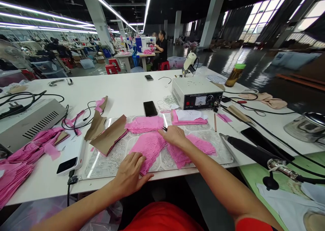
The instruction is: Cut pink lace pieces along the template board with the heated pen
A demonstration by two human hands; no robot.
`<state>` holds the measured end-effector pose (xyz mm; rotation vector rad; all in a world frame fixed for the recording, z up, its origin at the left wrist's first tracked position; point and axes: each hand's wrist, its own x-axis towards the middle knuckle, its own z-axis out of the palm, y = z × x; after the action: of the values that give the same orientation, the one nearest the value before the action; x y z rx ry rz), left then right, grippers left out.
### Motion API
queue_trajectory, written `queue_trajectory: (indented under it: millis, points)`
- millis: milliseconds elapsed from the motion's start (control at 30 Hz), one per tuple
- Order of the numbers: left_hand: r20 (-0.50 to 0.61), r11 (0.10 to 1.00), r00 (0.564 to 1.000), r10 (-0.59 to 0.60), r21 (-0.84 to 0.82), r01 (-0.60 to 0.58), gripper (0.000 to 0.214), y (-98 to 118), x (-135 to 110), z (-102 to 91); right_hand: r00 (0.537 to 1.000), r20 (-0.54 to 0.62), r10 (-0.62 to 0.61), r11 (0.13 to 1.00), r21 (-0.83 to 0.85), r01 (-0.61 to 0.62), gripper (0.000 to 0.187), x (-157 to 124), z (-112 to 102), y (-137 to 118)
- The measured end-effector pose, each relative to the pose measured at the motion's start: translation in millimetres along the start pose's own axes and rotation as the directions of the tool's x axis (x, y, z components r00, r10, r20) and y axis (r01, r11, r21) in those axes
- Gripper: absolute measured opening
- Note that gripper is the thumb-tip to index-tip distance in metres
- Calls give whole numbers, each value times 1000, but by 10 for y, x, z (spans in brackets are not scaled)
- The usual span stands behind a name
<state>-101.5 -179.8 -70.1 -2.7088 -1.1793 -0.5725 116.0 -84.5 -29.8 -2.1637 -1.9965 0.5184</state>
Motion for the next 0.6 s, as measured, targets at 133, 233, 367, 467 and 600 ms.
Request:
queue_trajectory:
  millis: [133,233,367,467,600]
  points:
    - [-13,998,999,-36,56,37,30,54,-37,72,998,50,-43,997,-55,46,49,116,76,-89]
    - [8,998,1000,-30,60,30,20,59,-60,79,991,99,-85,994,-64,92,31,135,80,-95]
    - [19,998,1000,24,55,-25,16,31,-94,34,981,155,-114,991,-55,124,19,125,16,-53]
    - [22,995,998,55,78,-57,15,8,-119,12,980,161,-113,991,-54,124,23,100,-3,-32]
    - [83,987,993,84,128,-94,16,-10,-135,39,969,204,-138,990,-7,142,19,96,41,-39]
